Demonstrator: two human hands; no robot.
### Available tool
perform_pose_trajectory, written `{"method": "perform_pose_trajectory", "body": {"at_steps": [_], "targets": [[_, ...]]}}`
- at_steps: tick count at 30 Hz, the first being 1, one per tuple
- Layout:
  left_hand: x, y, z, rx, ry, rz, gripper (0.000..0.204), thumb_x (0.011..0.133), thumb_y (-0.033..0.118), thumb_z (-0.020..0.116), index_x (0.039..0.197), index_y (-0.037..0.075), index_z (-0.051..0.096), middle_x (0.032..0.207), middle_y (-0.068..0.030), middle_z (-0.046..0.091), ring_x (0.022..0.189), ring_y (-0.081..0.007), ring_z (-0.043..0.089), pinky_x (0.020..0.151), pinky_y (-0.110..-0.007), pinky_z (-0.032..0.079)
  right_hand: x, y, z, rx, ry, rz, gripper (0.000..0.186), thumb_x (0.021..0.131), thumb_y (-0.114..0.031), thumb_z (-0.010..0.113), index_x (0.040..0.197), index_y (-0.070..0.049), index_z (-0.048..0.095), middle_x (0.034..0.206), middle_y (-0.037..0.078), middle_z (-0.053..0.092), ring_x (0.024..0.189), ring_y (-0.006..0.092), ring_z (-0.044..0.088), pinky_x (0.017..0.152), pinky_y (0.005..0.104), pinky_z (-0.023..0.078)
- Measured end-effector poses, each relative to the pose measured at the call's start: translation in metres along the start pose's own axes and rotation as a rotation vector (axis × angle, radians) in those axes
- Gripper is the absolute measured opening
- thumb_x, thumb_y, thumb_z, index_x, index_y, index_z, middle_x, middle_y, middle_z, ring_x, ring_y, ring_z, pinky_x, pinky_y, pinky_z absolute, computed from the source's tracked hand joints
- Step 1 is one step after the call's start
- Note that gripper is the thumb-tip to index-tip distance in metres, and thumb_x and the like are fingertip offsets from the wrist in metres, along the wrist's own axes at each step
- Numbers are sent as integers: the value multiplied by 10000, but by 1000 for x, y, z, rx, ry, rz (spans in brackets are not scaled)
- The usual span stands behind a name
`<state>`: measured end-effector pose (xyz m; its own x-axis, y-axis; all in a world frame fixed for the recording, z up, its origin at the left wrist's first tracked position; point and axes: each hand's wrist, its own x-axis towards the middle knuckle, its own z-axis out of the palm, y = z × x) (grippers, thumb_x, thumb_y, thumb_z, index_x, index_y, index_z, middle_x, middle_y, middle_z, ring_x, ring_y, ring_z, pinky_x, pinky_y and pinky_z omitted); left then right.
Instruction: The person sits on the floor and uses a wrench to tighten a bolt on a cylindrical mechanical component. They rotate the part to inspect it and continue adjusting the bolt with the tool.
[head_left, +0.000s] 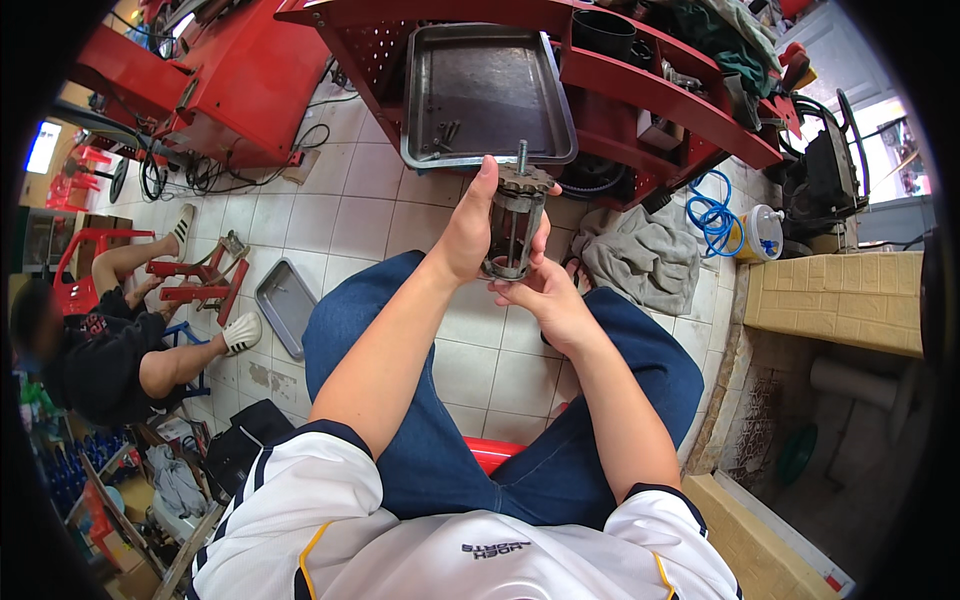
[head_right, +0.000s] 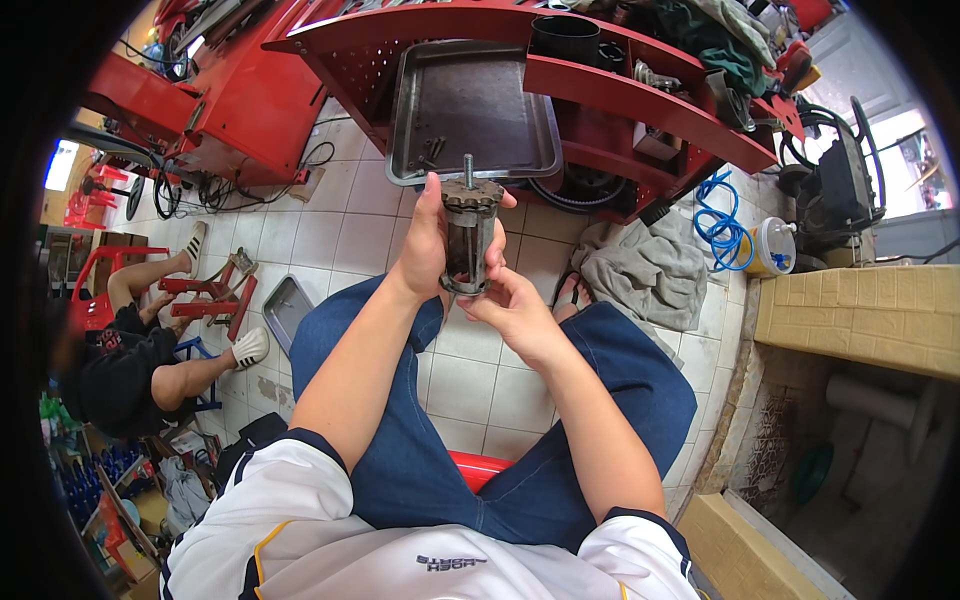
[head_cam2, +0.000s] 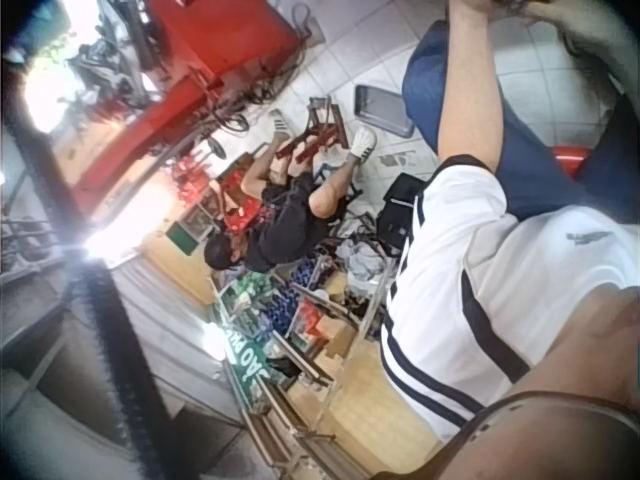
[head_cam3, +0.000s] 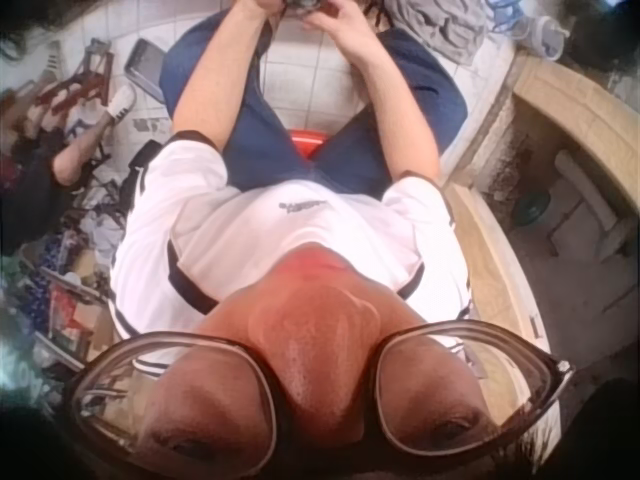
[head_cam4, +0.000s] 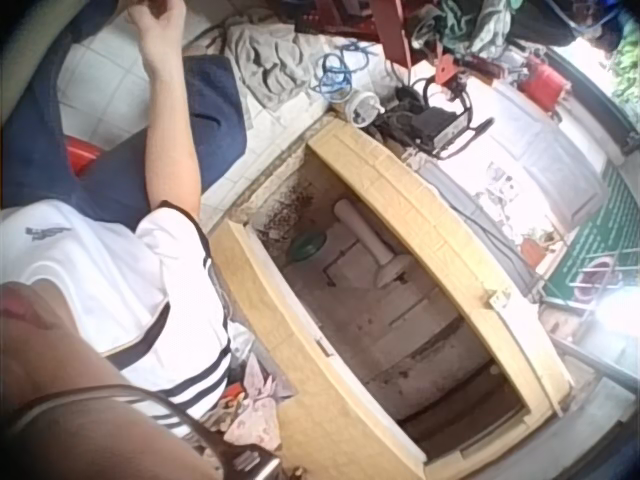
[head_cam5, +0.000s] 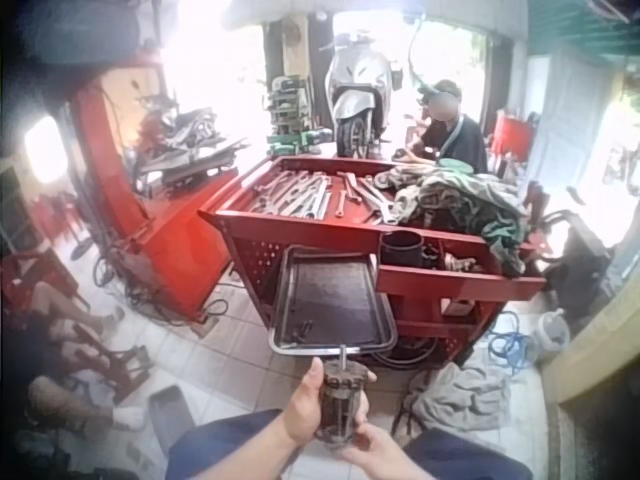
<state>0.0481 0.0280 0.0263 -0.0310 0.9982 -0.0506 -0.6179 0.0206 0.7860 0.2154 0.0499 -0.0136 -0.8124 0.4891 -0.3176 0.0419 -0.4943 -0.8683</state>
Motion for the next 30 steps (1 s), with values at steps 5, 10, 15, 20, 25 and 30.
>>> {"method": "perform_pose_trajectory", "body": {"at_steps": [5, 10, 15, 20, 25, 30], "targets": [[3, -3, -1, 52, 19, 3, 917, 953, 800, 276, 1227, -27, 562, 707, -102, 649, 580, -173, 656, 540, -284, 556, 1, 2, 14, 117, 27, -4, 345, 943, -153, 703, 1230, 4, 592, 1143, 90, 698, 1002, 184, 676, 861, 321, 530], [2, 4, -3, 42, 32, 13, 931, 957, 801, 238, 1234, -32, 549, 693, -97, 642, 565, -174, 650, 551, -288, 562, 0, -4, 0, 79, -94, -1, 277, 1012, -202, 620, 1196, 3, 649, 1120, 77, 721, 1018, 155, 665, 870, 301, 517], [2, 10, -6, 72, 44, -4, 921, 964, 791, 232, 1223, -30, 559, 690, -96, 640, 563, -173, 651, 571, -292, 568, 2, -1, -2, -67, -43, -17, 312, 1047, -249, 570, 1180, 13, 674, 1104, 69, 728, 1005, 142, 656, 878, 294, 504], [3, 7, -5, 65, 32, -1, 908, 971, 781, 232, 1223, -26, 564, 692, -95, 642, 569, -167, 656, 562, -285, 569, 2, 4, 2, -36, -36, -34, 265, 1009, -212, 656, 1182, -12, 642, 1049, 60, 728, 927, 112, 637, 842, 277, 501], [2, 6, -3, 52, 38, -8, 905, 973, 779, 235, 1225, -26, 564, 694, -94, 643, 569, -161, 656, 545, -277, 565, 1, 6, 10, 39, 16, -13, 284, 955, -166, 730, 1178, -16, 638, 1003, 32, 712, 894, 93, 617, 819, 267, 491], [2, 4, -3, 64, 18, -17, 906, 972, 780, 233, 1228, -24, 564, 692, -92, 642, 575, -161, 655, 545, -275, 563, 3, 15, 7, -67, 28, 3, 263, 947, -182, 740, 1140, -10, 695, 991, 24, 703, 891, 92, 611, 810, 268, 487]]}}
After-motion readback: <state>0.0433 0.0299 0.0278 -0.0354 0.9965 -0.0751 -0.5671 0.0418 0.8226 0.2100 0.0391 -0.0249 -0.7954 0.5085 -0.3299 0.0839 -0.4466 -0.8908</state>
